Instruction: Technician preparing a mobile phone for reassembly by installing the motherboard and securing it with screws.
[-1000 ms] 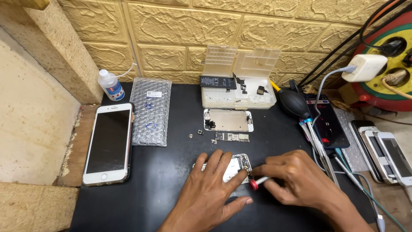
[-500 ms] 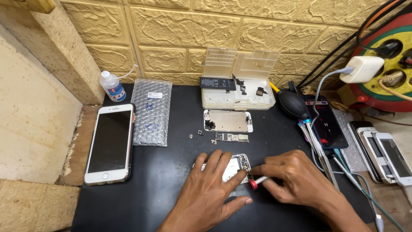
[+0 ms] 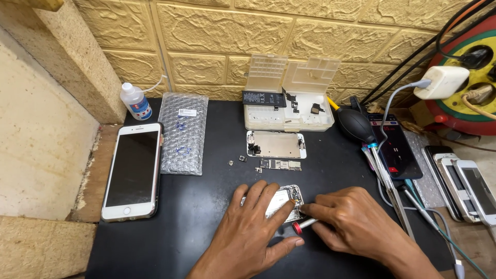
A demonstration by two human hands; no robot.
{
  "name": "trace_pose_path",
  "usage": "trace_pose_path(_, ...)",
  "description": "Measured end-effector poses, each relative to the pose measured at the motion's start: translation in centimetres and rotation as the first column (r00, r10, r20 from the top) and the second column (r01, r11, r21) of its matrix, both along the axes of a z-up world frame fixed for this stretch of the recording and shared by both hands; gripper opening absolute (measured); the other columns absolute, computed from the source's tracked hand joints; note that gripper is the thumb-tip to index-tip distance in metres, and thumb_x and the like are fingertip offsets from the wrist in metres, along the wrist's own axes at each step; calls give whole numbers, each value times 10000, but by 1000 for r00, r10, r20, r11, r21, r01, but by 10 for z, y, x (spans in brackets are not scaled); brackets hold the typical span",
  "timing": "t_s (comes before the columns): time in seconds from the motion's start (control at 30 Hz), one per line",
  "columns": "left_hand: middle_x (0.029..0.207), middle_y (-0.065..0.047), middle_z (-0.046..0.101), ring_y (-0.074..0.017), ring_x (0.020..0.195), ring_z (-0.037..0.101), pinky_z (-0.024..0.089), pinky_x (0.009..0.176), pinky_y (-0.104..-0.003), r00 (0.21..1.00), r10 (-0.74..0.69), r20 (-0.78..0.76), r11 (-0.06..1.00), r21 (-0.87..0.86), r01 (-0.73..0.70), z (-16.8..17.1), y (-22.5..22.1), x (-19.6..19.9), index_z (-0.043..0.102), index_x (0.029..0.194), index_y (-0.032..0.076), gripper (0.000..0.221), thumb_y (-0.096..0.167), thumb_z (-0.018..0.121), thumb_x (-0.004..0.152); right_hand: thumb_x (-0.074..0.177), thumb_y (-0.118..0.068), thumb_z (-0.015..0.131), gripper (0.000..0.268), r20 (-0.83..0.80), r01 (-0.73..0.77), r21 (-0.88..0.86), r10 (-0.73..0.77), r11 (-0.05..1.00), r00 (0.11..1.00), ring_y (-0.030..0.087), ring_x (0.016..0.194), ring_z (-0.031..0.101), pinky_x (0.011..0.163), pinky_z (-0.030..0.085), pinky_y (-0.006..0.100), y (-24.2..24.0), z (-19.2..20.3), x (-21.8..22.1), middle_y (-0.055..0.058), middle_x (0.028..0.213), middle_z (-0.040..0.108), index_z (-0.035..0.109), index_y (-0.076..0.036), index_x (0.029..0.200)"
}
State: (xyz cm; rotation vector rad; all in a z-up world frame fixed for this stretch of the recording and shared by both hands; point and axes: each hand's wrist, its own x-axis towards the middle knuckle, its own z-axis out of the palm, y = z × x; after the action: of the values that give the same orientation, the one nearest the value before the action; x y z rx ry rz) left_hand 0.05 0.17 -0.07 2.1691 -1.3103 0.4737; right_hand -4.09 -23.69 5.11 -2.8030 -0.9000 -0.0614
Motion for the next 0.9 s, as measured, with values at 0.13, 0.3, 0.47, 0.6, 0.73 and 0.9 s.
trace_pose_path(0.13, 1230, -212, 549, -391, 1132, 503, 391, 927, -521, 1000, -17, -8, 1000, -17, 16, 1, 0, 0, 639, 1288, 73, 553, 525, 636, 969, 834, -147, 667, 152, -47, 45, -4, -46, 999, 998, 342, 476, 603, 443, 429, 450, 1, 4, 0, 32, 636, 653, 743, -135, 965)
trace_pose_path(0.3, 1286, -213, 542, -407, 1211, 494, 368, 957, -542, 1000, -11, -22, 1000, 28, 12, -5, -1, -1, 648, 1290, 101, 520, 528, 593, 998, 773, -135, 600, 245, -161, 163, 131, -141, 978, 977, 308, 514, 666, 515, 466, 399, 3, 10, 4, 11, 711, 769, 772, -169, 944)
trace_pose_path(0.47, 1294, -202, 538, -397, 1208, 493, 370, 967, -549, 1000, -6, -16, 1000, 26, 6, -5, -2, -2, 647, 1294, 103, 532, 540, 593, 995, 762, -60, 577, 327, -102, 138, 290, -113, 947, 988, 182, 422, 625, 464, 466, 331, 0, 10, 6, -1, 723, 789, 796, -128, 996)
trace_pose_path(0.6, 1288, -217, 546, -408, 1182, 501, 388, 928, -533, 1000, -16, 0, 999, 30, 16, -3, -1, -1, 635, 1278, 78, 549, 552, 541, 1018, 774, -64, 598, 326, -41, 80, 266, -72, 961, 997, 194, 513, 724, 499, 530, 336, -2, 4, 9, 7, 748, 800, 795, -122, 1026)
trace_pose_path(0.73, 1274, -203, 549, -401, 1181, 499, 389, 945, -527, 1000, -9, 2, 1000, 19, 8, -2, -2, -1, 625, 1297, 91, 550, 537, 625, 975, 787, -80, 620, 279, -9, 74, 204, -74, 976, 997, 240, 479, 653, 455, 442, 383, -4, -5, 8, -4, 682, 737, 784, -137, 1006)
trace_pose_path(0.9, 1272, -179, 541, -378, 1214, 486, 365, 985, -538, 999, 23, -29, 999, 43, -22, -3, -5, -2, 624, 1293, 88, 567, 568, 566, 996, 805, -85, 638, 315, 31, 47, 154, -53, 987, 998, 250, 457, 623, 427, 428, 390, -5, -6, 9, 1, 670, 707, 781, -144, 1080)
